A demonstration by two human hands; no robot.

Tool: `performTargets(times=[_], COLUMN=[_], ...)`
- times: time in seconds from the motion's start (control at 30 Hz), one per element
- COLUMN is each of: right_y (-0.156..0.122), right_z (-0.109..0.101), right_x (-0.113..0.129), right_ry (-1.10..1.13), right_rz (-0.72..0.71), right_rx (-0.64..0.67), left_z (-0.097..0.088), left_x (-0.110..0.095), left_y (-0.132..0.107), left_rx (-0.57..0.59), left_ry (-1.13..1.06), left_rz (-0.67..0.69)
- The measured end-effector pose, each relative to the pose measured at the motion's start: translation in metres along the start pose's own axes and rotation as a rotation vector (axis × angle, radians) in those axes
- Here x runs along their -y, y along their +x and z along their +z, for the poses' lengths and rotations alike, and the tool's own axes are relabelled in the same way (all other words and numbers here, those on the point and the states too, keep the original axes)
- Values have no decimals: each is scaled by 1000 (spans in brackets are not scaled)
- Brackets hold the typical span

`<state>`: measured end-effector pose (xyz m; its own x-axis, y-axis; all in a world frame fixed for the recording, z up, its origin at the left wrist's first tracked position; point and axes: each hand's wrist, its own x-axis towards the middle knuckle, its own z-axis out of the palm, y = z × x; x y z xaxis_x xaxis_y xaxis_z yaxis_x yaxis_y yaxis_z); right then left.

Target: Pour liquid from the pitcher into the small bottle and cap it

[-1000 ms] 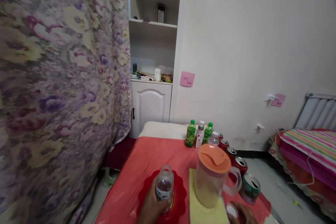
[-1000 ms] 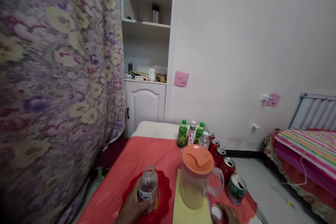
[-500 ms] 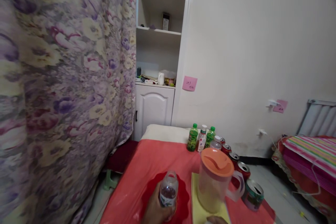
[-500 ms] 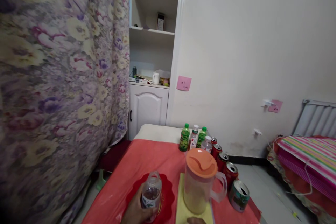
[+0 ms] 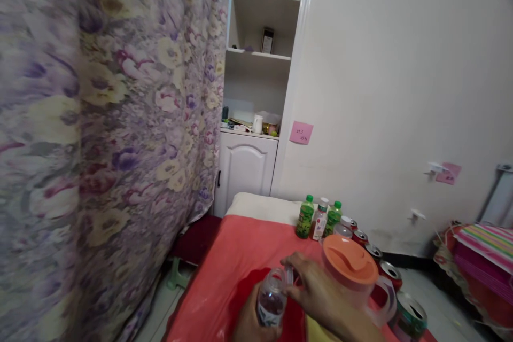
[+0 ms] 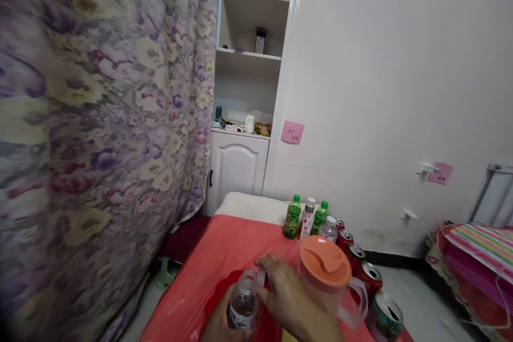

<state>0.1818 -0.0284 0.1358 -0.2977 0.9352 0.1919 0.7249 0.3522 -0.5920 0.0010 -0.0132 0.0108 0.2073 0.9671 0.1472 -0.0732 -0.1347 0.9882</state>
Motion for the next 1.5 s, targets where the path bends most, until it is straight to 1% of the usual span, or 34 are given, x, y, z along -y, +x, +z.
performTargets(times=[0.07, 0.23, 0.33, 0.47, 0.63, 0.77, 0.87, 1.0, 1.13, 1.27, 1.37, 1.5], right_y=[3, 15, 22, 28, 25, 22, 22, 22, 23, 27, 29, 29], right_z=[-2, -3, -4, -10, -18, -23, -27, -34, -38, -38, -38, -39], right_x=[1, 4, 6, 13, 24, 26, 26, 30, 34, 34, 33, 33], right_ry=[32, 64, 38, -20, -78, -68, -73, -186, -267, -308, -336, -346], right_rz=[-7, -41, -76, -126, -185, -208, -264, -350, -359, -395, -423, -476], right_rx=[6, 22, 45, 85, 141, 187, 226, 272, 288, 331, 350, 370], left_z=[0, 0, -1, -3, -5, -2, 0, 0, -1, 0, 0, -1], left_x=[-1, -6, -15, -21, -18, -22, -24, -25, -32, -40, -38, -32], left_y=[0, 0, 0, 1, 2, 0, -1, -1, -3, -5, -5, -3], left_rx=[14, -1, -3, -44, -36, -20, -8, -19, -8, -5, -6, 13], left_ry=[-10, -23, -42, -34, -22, -22, -7, 29, 42, 52, 56, -4], left_rz=[-5, -37, -63, -93, -32, -63, -98, -81, -95, -113, -123, -113])
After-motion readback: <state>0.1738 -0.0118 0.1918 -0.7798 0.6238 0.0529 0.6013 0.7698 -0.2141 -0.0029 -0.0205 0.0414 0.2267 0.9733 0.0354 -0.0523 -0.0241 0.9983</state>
